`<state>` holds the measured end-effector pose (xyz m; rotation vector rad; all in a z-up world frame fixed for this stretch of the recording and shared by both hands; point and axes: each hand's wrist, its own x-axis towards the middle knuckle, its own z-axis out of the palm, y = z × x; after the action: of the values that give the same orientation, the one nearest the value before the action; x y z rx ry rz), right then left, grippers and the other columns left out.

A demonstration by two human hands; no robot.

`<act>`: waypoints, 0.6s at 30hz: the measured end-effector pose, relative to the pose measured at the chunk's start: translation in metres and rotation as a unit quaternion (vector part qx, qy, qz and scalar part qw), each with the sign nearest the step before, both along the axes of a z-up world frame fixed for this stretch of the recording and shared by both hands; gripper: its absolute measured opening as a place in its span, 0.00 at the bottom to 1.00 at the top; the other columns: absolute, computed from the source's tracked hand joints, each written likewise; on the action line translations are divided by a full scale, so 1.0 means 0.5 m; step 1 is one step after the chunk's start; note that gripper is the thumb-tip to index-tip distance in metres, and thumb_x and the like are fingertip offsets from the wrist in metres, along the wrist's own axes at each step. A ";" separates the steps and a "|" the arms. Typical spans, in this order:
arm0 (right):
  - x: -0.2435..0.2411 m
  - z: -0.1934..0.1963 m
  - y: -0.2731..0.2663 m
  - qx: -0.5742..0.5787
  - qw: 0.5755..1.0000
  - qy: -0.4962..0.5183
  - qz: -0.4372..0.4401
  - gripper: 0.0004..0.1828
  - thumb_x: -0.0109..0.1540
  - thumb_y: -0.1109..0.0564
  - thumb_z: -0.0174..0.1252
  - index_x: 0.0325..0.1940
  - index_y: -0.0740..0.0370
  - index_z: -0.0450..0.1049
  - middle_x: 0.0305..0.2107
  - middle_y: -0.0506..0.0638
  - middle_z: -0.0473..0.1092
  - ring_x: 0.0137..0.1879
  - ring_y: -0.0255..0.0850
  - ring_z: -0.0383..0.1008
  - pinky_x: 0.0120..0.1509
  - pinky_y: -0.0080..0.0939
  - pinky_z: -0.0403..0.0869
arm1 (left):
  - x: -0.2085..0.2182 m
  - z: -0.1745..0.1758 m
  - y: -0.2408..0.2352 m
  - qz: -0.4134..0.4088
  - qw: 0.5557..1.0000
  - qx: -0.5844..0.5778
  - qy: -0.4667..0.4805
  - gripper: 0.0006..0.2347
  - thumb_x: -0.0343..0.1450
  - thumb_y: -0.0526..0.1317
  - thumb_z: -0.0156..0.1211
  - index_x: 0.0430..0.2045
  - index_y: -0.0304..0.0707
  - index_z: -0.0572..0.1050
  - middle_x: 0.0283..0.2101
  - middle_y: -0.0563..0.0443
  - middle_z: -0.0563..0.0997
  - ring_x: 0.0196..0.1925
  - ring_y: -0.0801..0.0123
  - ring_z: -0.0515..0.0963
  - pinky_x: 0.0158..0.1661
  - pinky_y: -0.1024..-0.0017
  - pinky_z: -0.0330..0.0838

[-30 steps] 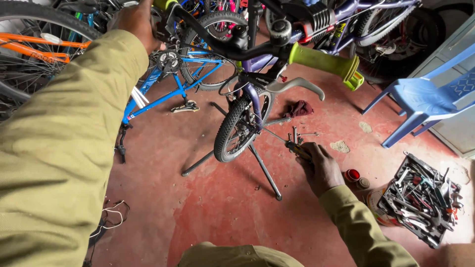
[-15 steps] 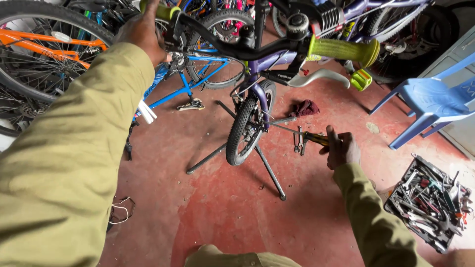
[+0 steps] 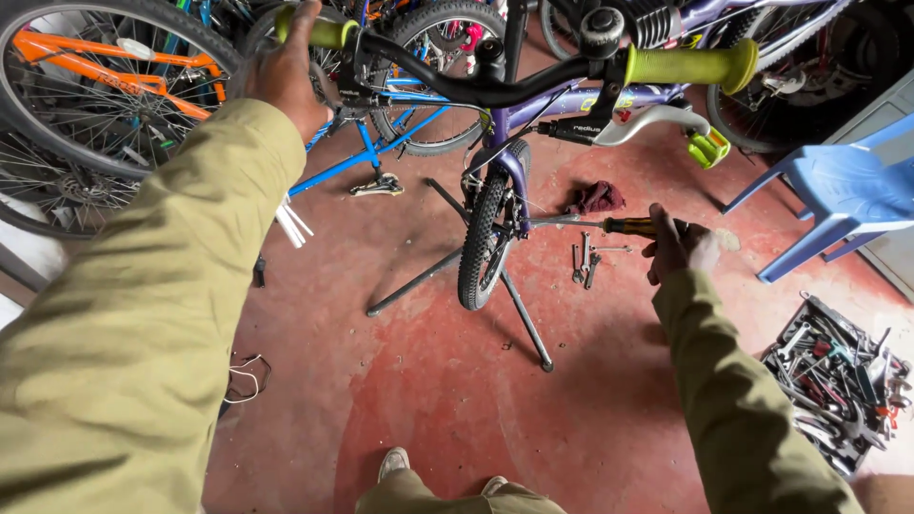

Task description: The person works on the front fork and handlebars of a purple bicycle mounted on a stand. They use a screwdriver to tighten bolts on the fork and handlebar stem, occasionally reaching for tools in a nearby tray. The person also adjusts the handlebar grips and brake levers during the process.

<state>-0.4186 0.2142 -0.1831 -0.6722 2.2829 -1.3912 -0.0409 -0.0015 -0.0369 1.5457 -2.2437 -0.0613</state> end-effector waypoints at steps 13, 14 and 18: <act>-0.063 -0.022 -0.064 -0.302 0.920 -0.229 0.101 0.12 0.61 0.58 0.51 0.44 0.52 0.56 0.33 0.64 0.72 0.32 0.55 0.77 0.29 0.49 0.74 | 0.055 0.054 0.043 -0.117 0.966 -0.091 -0.212 0.34 0.52 0.51 0.71 0.52 0.38 0.67 0.50 0.48 0.72 0.44 0.42 0.76 0.38 0.46 0.70; -0.066 -0.010 -0.068 -0.301 0.919 -0.232 0.104 0.12 0.61 0.58 0.51 0.44 0.52 0.56 0.33 0.64 0.72 0.32 0.55 0.77 0.29 0.49 0.74 | 0.056 0.063 0.052 -0.114 0.966 -0.090 -0.215 0.34 0.52 0.51 0.71 0.52 0.38 0.67 0.50 0.48 0.72 0.44 0.42 0.76 0.38 0.46 0.70; -0.100 -0.007 -0.084 -0.280 0.917 -0.228 0.172 0.14 0.60 0.54 0.57 0.40 0.56 0.57 0.34 0.65 0.72 0.36 0.55 0.77 0.30 0.44 0.73 | 0.061 0.067 0.067 -0.101 0.973 0.001 -0.205 0.45 0.50 0.51 0.72 0.62 0.41 0.54 0.63 0.45 0.60 0.57 0.42 0.65 0.46 0.43 0.64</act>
<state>-0.4689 0.1721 -0.1864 -0.7669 1.3333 -1.7962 -0.0104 0.0321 -0.0033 1.4257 -2.7161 0.2187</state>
